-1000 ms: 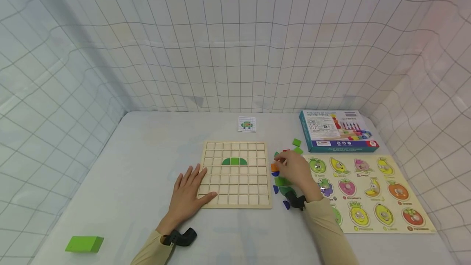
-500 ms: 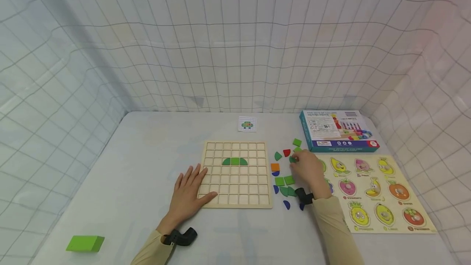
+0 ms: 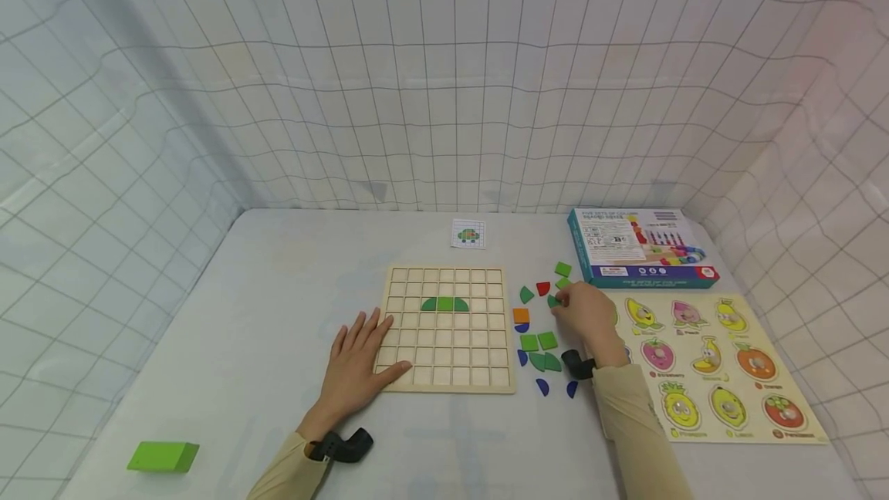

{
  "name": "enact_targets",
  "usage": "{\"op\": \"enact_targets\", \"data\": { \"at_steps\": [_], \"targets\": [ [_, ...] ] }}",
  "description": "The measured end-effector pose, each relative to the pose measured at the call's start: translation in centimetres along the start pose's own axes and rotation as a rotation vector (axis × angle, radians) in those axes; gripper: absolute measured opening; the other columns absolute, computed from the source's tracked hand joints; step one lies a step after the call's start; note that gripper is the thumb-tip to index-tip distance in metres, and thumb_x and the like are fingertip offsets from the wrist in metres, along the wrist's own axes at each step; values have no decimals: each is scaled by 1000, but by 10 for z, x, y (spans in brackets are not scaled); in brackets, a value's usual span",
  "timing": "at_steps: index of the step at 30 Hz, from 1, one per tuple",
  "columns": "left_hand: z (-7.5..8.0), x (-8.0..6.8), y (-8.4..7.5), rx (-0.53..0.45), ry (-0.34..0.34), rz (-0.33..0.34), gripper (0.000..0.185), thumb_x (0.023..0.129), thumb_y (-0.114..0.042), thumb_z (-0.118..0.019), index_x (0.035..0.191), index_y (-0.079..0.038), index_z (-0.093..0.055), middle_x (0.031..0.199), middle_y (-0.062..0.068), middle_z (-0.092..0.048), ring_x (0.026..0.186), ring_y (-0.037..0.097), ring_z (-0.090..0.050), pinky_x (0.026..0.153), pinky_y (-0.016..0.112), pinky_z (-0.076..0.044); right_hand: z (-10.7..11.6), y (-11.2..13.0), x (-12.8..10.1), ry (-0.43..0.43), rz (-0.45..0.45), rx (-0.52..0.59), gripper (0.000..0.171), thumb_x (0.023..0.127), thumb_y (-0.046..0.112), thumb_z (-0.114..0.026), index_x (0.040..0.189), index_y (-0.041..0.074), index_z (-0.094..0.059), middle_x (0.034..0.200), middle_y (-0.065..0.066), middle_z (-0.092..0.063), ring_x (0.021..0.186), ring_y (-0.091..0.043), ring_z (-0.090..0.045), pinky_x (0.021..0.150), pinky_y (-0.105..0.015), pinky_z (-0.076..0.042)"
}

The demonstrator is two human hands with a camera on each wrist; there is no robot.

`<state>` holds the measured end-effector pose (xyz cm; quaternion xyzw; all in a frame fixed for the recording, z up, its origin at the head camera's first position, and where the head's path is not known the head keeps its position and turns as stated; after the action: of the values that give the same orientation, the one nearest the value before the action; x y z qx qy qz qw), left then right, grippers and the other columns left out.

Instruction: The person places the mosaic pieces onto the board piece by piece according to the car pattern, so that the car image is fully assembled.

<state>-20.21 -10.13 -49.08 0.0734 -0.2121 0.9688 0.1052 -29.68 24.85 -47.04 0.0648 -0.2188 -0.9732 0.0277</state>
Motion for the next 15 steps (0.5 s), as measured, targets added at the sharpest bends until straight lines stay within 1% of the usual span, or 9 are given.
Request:
{"op": "enact_targets", "data": {
  "at_steps": [4, 9, 12, 15],
  "targets": [
    [1, 1, 0, 10, -10, -4, 83, 80, -64, -56, 145, -19, -32, 152, 6, -25, 142, 27, -15, 111, 51, -8, 2, 2, 1, 4, 25, 8, 28, 81, 19, -70, 103, 1, -68, 87, -12, -62, 76, -24, -52, 68, -36, -45],
    [1, 1, 0, 8, -15, -6, 83, 79, -64, -56, 145, -19, -33, 152, 6, -25, 142, 27, -14, 111, 51, -8, 2, 4, 0, 21, 31, 93, 26, 79, 14, -72, 100, 0, -64, 88, -14, -61, 78, -25, -52, 70, -37, -47],
    [0, 0, 1, 5, -9, -5, 83, 80, -64, -56, 146, -19, -32, 152, 6, -24, 142, 27, -13, 111, 50, -8, 1, 3, -1, 25, 6, 150, 24, 79, 12, -71, 97, -1, -62, 89, -15, -60, 78, -25, -52, 71, -36, -47],
    [-1, 0, 1, 3, -6, -4, 83, 80, -64, -56, 146, -20, -32, 152, 6, -24, 142, 27, -13, 111, 50, -7, 1, 3, -3, 17, -15, 185, 22, 79, 12, -70, 94, -1, -60, 87, -14, -59, 77, -24, -52, 69, -34, -47]
  ]
}}
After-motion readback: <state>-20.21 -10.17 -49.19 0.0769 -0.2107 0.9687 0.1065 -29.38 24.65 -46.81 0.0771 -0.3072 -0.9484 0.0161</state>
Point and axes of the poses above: each hand's wrist, its own x-axis towards the middle knuckle, its own z-axis out of the back of the hand, y = z × x, the point moved 10 cm from there along x, towards the middle knuckle
